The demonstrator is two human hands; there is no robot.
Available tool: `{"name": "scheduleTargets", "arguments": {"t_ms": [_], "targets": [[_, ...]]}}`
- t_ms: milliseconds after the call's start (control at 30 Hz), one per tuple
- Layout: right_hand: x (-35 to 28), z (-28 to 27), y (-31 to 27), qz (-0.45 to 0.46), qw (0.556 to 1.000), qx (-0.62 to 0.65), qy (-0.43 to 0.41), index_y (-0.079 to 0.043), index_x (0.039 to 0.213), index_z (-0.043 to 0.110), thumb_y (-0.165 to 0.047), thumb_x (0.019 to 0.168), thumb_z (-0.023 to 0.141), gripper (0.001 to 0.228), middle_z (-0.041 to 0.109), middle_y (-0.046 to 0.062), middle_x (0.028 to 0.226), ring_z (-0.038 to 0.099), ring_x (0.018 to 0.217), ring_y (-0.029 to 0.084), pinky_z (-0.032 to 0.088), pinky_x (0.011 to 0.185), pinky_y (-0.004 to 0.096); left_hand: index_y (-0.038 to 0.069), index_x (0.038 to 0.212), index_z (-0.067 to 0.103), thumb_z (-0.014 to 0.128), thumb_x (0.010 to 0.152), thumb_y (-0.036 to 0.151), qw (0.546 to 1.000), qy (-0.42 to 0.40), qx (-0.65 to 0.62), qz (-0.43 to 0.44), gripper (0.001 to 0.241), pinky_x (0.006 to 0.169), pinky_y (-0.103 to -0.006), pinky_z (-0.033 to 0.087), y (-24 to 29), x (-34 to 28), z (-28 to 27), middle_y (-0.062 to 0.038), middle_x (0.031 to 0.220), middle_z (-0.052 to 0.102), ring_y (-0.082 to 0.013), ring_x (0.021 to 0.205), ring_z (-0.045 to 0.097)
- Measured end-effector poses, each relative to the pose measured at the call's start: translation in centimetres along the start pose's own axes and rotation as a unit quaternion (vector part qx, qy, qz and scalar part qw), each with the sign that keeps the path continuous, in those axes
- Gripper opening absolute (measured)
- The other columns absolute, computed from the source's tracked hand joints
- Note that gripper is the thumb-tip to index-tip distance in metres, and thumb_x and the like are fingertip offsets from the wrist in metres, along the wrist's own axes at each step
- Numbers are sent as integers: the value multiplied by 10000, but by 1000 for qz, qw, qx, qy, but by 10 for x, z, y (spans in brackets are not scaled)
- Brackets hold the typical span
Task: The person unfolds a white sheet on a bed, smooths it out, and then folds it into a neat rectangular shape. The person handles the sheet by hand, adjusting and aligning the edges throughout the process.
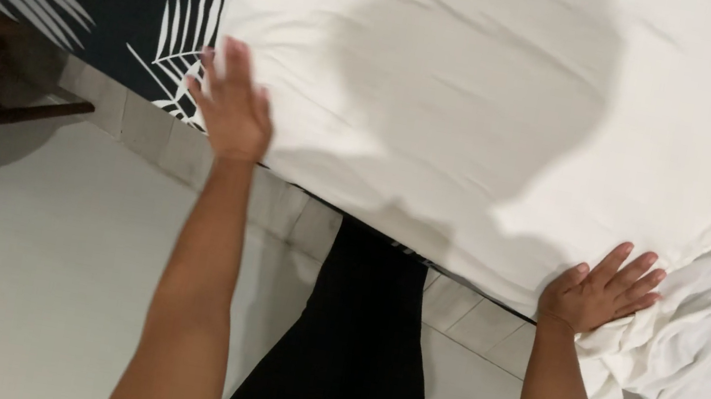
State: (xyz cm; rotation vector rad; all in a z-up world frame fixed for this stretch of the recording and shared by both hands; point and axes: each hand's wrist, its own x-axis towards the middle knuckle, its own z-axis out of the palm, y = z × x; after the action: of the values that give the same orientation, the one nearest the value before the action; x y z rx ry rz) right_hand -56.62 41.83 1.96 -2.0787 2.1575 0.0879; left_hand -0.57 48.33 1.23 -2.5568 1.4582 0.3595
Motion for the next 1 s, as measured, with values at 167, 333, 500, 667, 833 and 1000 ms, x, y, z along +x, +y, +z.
{"name": "scheduleTargets", "arguments": {"t_ms": [167, 333, 500, 667, 833, 1000], "targets": [[2, -7, -3, 17, 1000, 1, -18, -179, 1699, 336, -460, 1126, 211, 650, 142, 87, 1766, 66, 1631, 348, 8, 1312, 584, 149, 1662, 292, 398, 1157, 384, 989, 36, -54, -136, 567, 1236, -573, 250, -27, -3, -23, -99, 1677, 325, -339, 1512, 296], [2, -12, -1, 10, 999, 9, -35, -150, 1701, 328, -419, 1124, 272, 639, 143, 114, 1766, 69, 1625, 371, 5, 1298, 595, 71, 1329, 557, 581, 1076, 452, 931, 39, -184, -313, 458, 867, -486, 535, -21, -19, -21, -181, 1193, 702, -336, 1025, 669], [28, -31, -9, 26, 999, 27, -3, -98, 1520, 464, -310, 1094, 493, 477, 327, 139, 1667, 246, 1562, 379, 124, 1287, 579, 67, 1168, 624, 666, 1085, 415, 947, -35, -136, -289, 360, 917, -507, 515, -37, 2, -17, -188, 1120, 713, -364, 1045, 650], [106, -46, -15, 214, 940, 248, 92, -13, 1408, 507, -249, 952, 837, 610, 525, 177, 1380, 508, 1255, 326, 456, 1102, 416, -22, 1397, 575, 699, 1041, 225, 971, 151, -184, 0, 451, 1029, -533, 450, -12, 73, -19, -251, 1299, 590, -450, 1192, 545], [172, -36, 4, 302, 919, 243, 67, 18, 1355, 512, -351, 870, 886, 715, 566, 226, 1327, 544, 1224, 354, 443, 1056, 407, -55, 1402, 503, 770, 1004, 353, 954, 109, -274, -47, 630, 1013, -504, 473, 56, 163, -67, -297, 1311, 531, -458, 1194, 549], [199, -54, 7, 304, 928, 211, -39, 97, 1355, 536, -513, 848, 956, 898, 653, 271, 1299, 633, 1171, 341, 514, 1041, 422, -35, 1332, 510, 897, 796, 392, 910, -7, -383, -157, 787, 1033, -381, 513, 91, 200, -113, -198, 1264, 646, -327, 1195, 640]]}}
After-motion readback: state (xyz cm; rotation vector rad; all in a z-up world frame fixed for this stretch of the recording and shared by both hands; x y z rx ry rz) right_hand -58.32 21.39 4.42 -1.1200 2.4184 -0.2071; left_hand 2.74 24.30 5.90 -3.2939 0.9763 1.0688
